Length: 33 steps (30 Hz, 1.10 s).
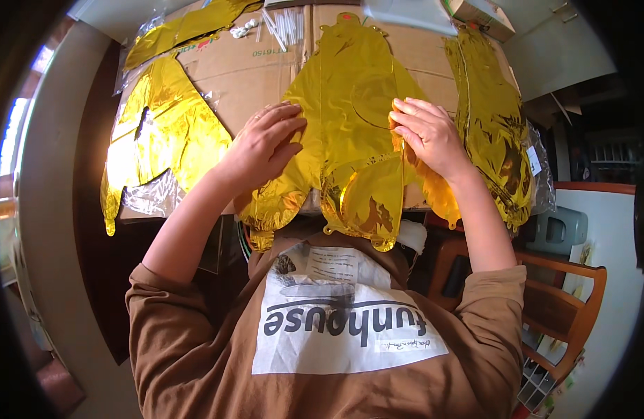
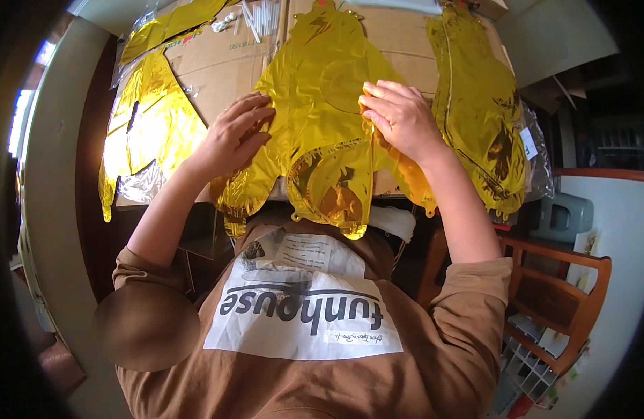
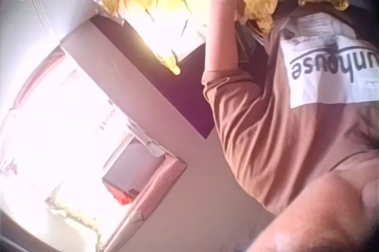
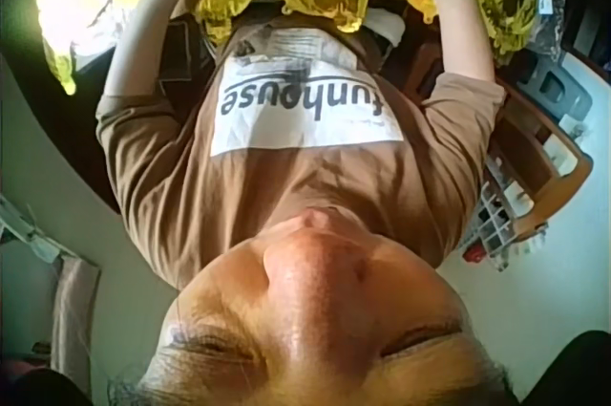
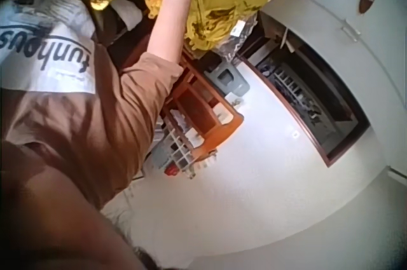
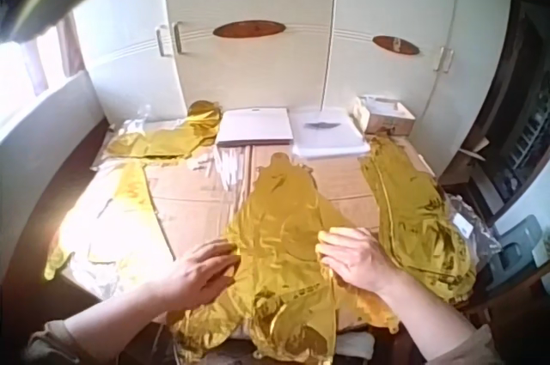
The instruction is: Folding gold foil balloons and placing items into plastic packaging sleeves at a workbench.
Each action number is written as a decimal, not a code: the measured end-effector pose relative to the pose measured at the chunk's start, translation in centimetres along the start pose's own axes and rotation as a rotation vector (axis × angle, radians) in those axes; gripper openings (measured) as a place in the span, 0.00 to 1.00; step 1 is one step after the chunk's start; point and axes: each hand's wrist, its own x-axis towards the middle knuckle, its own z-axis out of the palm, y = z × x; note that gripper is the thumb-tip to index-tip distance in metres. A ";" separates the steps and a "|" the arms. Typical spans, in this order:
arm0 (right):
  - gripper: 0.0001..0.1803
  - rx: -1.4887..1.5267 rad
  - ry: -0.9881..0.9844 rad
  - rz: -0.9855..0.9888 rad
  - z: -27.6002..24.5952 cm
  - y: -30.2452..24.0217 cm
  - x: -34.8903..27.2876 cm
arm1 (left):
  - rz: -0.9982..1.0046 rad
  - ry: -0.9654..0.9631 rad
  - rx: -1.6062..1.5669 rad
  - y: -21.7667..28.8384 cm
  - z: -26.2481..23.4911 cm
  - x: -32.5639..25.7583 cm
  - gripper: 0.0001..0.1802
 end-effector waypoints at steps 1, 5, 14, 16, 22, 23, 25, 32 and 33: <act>0.13 -0.006 0.005 -0.006 0.1 -0.1 0.1 | 0.013 -0.007 0.009 -0.2 0.1 -0.4 0.21; 0.13 0.015 0.014 -0.037 0.0 0.4 0.1 | 0.031 -0.035 0.038 -0.8 -0.1 -0.5 0.22; 0.14 0.015 0.046 -0.033 0.2 0.6 -0.4 | 0.038 -0.062 0.101 -1.2 0.1 -0.5 0.22; 0.14 0.021 0.051 -0.033 0.2 0.4 -0.4 | 0.022 -0.073 0.119 -1.1 -0.1 -0.5 0.22; 0.14 0.033 0.067 -0.032 0.1 0.1 -0.1 | -0.021 0.028 0.072 0.8 -0.8 2.4 0.20; 0.13 0.034 0.068 -0.033 0.0 0.0 0.0 | 0.039 0.059 0.045 1.6 -0.3 3.7 0.19; 0.13 0.029 0.081 -0.043 0.0 -0.2 0.2 | 0.098 0.027 -0.047 4.2 1.0 6.0 0.19; 0.14 0.036 0.064 -0.024 -0.4 -0.6 0.3 | 0.133 -0.052 0.045 4.0 6.1 7.6 0.29; 0.15 0.048 0.056 -0.009 -0.4 -0.6 0.3 | 0.121 -0.046 0.051 3.8 6.3 7.3 0.31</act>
